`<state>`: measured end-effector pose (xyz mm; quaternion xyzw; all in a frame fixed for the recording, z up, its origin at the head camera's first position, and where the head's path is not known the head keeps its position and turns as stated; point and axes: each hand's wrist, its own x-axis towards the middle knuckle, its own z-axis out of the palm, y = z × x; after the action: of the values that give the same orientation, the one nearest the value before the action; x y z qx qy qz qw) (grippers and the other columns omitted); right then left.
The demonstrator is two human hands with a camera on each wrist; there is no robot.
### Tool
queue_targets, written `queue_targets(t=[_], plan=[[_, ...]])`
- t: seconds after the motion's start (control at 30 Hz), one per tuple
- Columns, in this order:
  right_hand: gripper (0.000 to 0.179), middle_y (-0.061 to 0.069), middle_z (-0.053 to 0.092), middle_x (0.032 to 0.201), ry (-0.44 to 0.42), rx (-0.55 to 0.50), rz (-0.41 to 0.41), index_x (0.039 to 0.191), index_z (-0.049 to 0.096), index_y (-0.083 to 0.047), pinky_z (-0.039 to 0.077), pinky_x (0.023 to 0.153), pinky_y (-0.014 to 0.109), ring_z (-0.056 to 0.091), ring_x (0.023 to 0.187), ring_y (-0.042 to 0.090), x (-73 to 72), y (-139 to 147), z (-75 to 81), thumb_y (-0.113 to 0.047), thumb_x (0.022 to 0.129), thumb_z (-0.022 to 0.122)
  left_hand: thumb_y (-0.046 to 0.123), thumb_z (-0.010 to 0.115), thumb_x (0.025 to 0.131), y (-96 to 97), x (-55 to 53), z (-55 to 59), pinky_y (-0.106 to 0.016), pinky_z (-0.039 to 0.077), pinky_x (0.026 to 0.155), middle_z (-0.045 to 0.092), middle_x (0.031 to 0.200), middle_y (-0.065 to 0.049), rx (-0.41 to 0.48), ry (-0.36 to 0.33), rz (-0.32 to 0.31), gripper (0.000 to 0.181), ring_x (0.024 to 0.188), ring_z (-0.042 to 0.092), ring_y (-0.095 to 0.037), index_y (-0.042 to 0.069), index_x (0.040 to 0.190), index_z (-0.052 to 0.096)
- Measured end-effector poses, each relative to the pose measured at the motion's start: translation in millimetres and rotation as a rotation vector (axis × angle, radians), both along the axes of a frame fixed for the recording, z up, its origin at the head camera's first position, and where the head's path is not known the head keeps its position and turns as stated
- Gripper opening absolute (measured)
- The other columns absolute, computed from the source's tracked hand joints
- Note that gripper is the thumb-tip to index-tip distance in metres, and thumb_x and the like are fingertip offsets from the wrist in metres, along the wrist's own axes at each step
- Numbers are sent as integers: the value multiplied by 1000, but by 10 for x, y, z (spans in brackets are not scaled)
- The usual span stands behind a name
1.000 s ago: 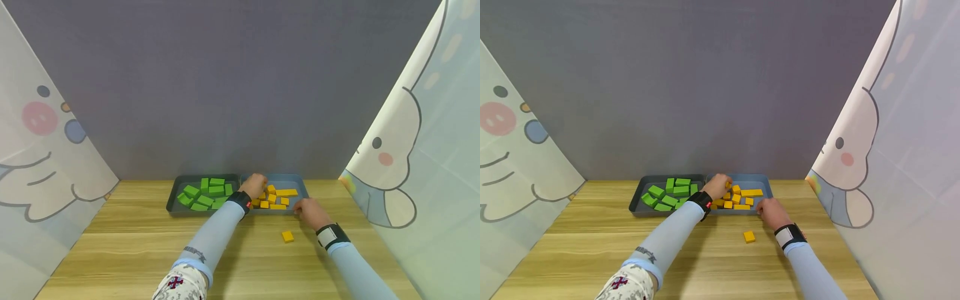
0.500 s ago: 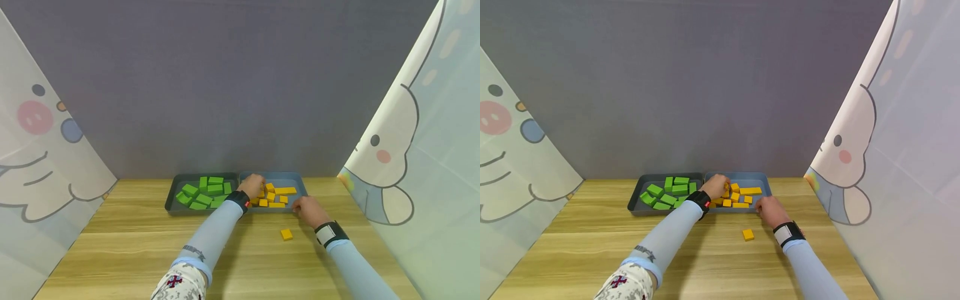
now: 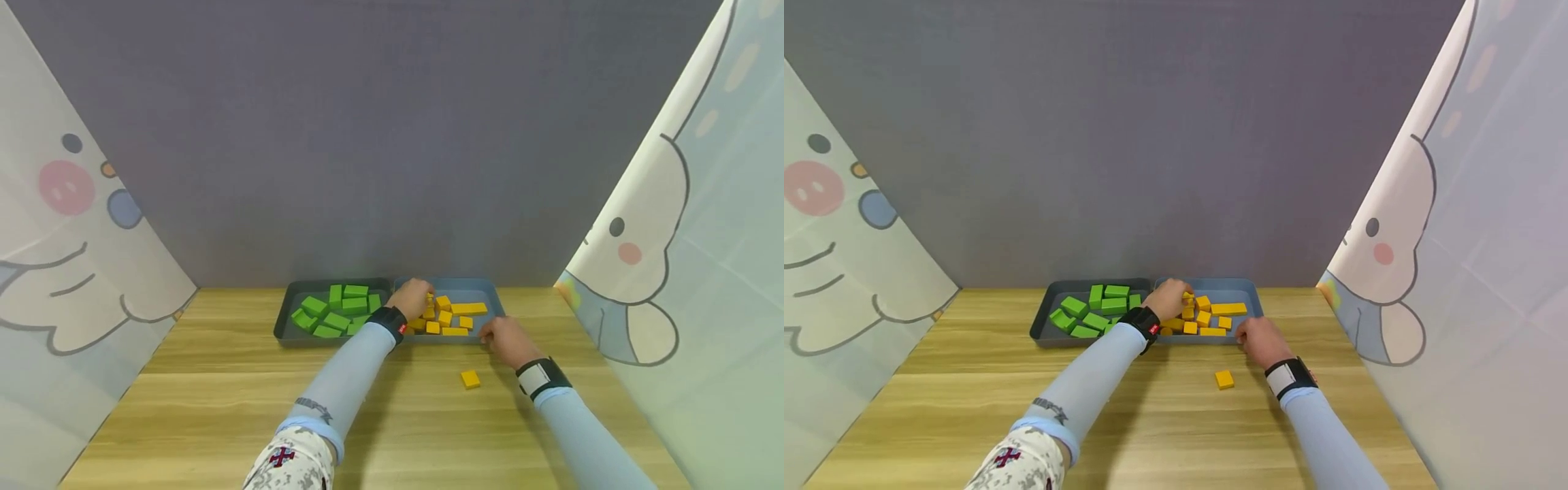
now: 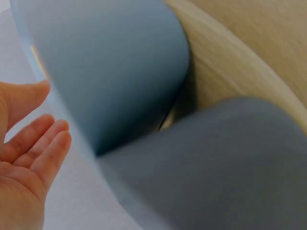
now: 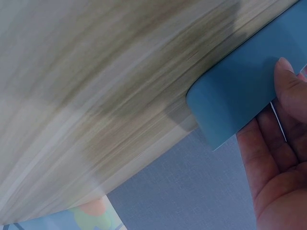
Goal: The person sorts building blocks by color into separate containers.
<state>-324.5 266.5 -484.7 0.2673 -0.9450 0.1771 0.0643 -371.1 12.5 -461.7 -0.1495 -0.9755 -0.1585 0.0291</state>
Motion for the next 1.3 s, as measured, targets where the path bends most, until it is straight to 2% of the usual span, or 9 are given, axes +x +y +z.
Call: queue_targets(t=[0.2, 0.37, 0.53, 0.73, 0.9, 1.03, 1.13, 1.23, 1.3], plan=[[12, 9, 81, 93, 23, 4, -4, 92, 83, -5, 64, 83, 47, 75, 86, 25, 14, 2, 36, 4, 85, 77, 9, 68, 99, -60, 67, 121, -34, 60, 102, 73, 132, -6, -6, 58, -30, 32, 120, 70, -22, 10, 131, 71], [12, 9, 81, 94, 18, 24, 1, 92, 83, -6, 64, 84, 47, 75, 87, 25, -5, -17, 9, 2, 85, 78, 12, 66, 101, -145, 240, 208, -37, 58, 105, 71, 134, -6, 23, 87, -47, 34, 125, 67, -24, 9, 134, 70], [13, 10, 80, 95, 1, -6, 5, 93, 83, -4, 63, 86, 50, 75, 89, 27, -91, -7, -9, 5, 86, 75, 21, 70, 100, -144, 442, 270, -43, 53, 113, 68, 139, -9, -17, 202, -56, 37, 132, 64, -27, 11, 135, 68], [14, 11, 80, 94, 27, -7, -10, 92, 82, -4, 64, 82, 49, 75, 87, 28, -146, 135, -20, 6, 85, 76, 33, 72, 99, 64, 691, 238, -60, 31, 127, 43, 165, -15, -93, 270, -92, 58, 156, 35, -39, 15, 151, 54], [13, 11, 80, 94, 19, 9, -13, 92, 82, -4, 64, 81, 49, 75, 88, 29, -141, 195, -51, 5, 84, 76, 36, 69, 100, 241, 967, 102, -57, 30, 128, 25, 172, -16, -107, 313, -155, 72, 160, 24, -40, 14, 161, 37], [13, 12, 80, 92, 35, 5, 6, 89, 82, -2, 64, 80, 49, 76, 87, 31, -128, 207, -67, 7, 83, 76, 34, 66, 101, 360, 1168, -15, -52, 25, 131, 13, 176, -13, -118, 307, -220, 80, 163, 16, -36, 15, 166, 24], [12, 14, 80, 91, 48, 5, 15, 89, 82, -1, 64, 80, 50, 76, 86, 33, -130, 205, -53, 7, 83, 76, 39, 61, 104, 427, 1264, -66, -52, 25, 131, 6, 177, -7, -141, 257, -245, 82, 164, 11, -33, 20, 168, 15], [11, 15, 80, 91, 60, 12, 11, 89, 82, 0, 64, 80, 50, 76, 86, 34, -134, 187, -23, 7, 83, 76, 46, 56, 106, 473, 1317, -90, -52, 28, 130, 8, 177, -5, -179, 199, -262, 76, 164, 11, -33, 23, 168, 18], [10, 15, 80, 91, 62, 17, 6, 89, 82, -1, 64, 80, 51, 76, 86, 34, -138, 168, -8, 6, 83, 76, 48, 53, 106, 499, 1341, -109, -51, 31, 129, 16, 176, -4, -222, 166, -281, 69, 163, 17, -32, 22, 165, 28]])
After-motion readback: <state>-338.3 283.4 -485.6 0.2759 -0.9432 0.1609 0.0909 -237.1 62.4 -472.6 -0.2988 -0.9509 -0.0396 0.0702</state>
